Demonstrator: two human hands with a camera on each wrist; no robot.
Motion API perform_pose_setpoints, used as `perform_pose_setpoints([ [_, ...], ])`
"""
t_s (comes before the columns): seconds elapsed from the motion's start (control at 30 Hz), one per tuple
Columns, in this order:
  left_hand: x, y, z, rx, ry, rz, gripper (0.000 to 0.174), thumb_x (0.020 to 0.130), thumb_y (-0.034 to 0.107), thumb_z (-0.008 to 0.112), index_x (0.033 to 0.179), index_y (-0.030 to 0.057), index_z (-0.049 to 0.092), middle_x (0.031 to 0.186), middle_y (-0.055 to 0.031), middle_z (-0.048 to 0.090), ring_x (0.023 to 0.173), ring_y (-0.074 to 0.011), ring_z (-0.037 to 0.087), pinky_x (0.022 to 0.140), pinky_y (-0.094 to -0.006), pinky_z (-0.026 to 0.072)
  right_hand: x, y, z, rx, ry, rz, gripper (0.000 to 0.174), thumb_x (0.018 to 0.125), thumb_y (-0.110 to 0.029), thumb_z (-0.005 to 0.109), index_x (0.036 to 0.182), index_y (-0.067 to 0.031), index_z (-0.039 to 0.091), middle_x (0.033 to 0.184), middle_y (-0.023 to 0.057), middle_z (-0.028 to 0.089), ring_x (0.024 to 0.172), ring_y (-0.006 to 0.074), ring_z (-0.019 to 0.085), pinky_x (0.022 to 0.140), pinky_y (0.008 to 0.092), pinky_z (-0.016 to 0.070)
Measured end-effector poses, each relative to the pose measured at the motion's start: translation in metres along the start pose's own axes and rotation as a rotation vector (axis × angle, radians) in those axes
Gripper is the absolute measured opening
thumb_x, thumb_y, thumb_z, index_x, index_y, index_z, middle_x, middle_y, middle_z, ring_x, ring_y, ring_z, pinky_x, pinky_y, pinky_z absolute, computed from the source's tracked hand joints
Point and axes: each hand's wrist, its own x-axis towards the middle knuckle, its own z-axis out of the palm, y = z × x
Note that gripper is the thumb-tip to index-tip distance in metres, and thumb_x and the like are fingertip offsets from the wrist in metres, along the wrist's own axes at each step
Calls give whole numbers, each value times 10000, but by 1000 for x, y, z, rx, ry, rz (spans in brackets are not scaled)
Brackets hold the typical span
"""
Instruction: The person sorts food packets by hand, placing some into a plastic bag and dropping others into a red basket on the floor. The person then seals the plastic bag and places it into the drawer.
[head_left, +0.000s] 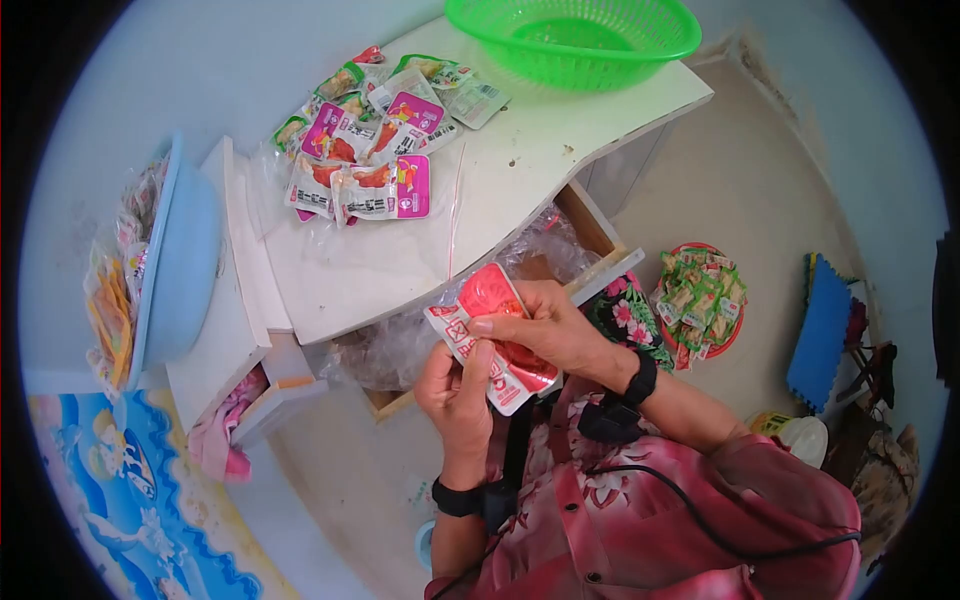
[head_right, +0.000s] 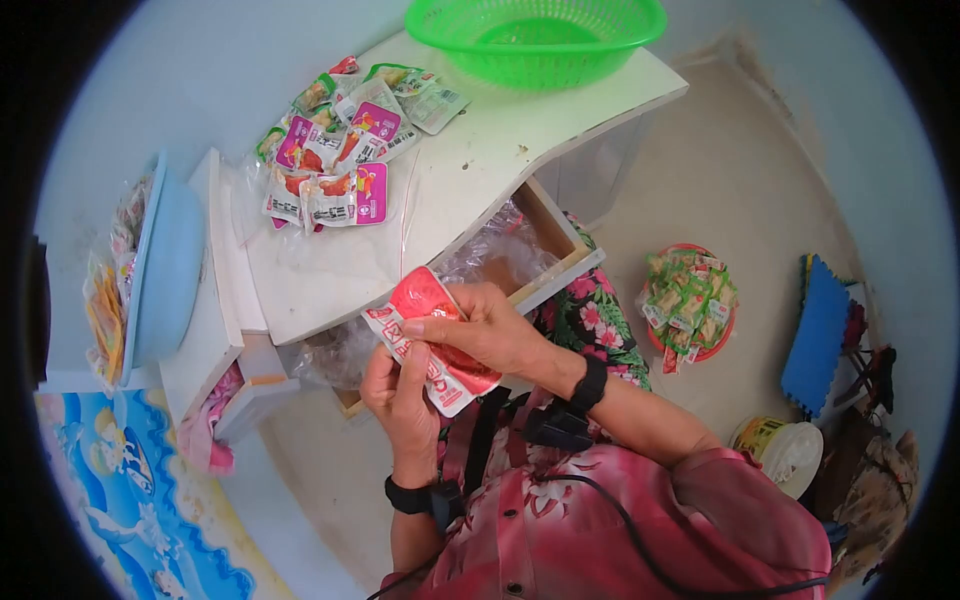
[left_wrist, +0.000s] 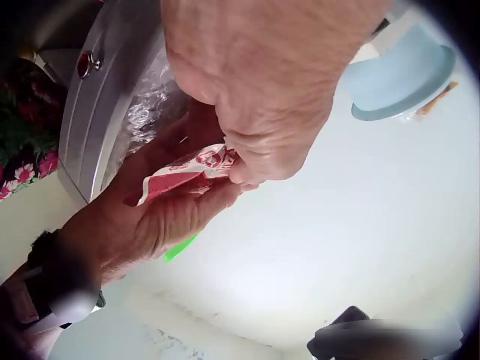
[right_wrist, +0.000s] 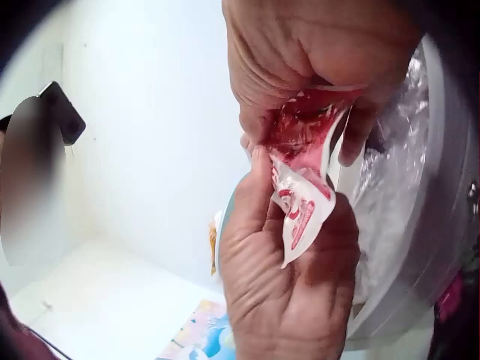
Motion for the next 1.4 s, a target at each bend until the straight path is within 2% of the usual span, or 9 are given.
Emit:
perform_pose_setpoints([
  [0.07,7,1,3,-74,65,24,133,965,61,646,1078,-9,657,937,1,648,800,-41,556,706,-217,450,1,-8,-9,-46,-54,-23,351,985,-180,650,1278,11,622,1120,38,692,987,89,641,875,253,514],
  [0.2,24,21,19,-225,242,36,173,987,76,610,1143,4,626,1030,-38,669,904,-99,620,820,-291,521,-4,-18,-15,-37,-61,-170,436,971,-202,672,1342,10,584,1202,25,676,1110,116,609,1004,303,473],
  [0.27,28,19,28,-252,233,32,212,996,81,591,1195,9,607,1079,-58,669,968,-144,646,889,-321,541,-9,-15,-9,-90,-16,-150,407,959,-160,692,1322,3,605,1183,29,686,1069,105,619,964,284,493],
  [0.4,26,3,32,-1,62,43,321,984,95,624,1286,0,573,1143,-87,649,1017,-175,644,809,-310,561,-7,-5,-18,-57,187,-234,350,952,-88,691,1289,-10,643,1135,11,704,1009,77,623,877,258,514],
  [0.63,43,22,1,629,240,328,377,941,136,699,1282,14,594,1150,-103,637,963,-153,614,807,-284,512,-15,-42,-71,132,482,-433,208,992,-171,637,1140,-34,688,1007,34,722,819,100,656,721,252,521],
  [0.77,60,41,8,885,168,371,336,892,132,736,1187,6,638,1069,-69,629,931,-162,593,761,-296,475,-21,-46,-81,115,632,-409,166,988,-191,645,1057,-50,697,921,15,711,716,83,630,644,226,485],
  [1.0,112,27,35,1354,-15,675,366,841,226,776,1135,46,653,1014,-114,605,949,-309,579,823,-442,481,-26,-33,-79,38,566,-360,181,971,-234,680,1047,-70,699,883,-1,706,599,39,565,513,184,414],
  [1.2,128,8,21,1252,-15,394,179,876,130,699,1007,15,657,876,-129,605,798,-297,611,715,-412,506,-32,-36,-78,-124,542,-314,251,969,-227,687,1123,-30,671,895,18,704,559,49,558,474,198,408],
  [1.4,108,22,14,759,70,333,61,922,62,650,967,27,672,839,-72,620,694,-153,599,643,-302,489,-27,-41,-66,-111,474,-313,323,967,-222,683,1195,2,630,926,26,697,581,58,569,491,200,426],
])
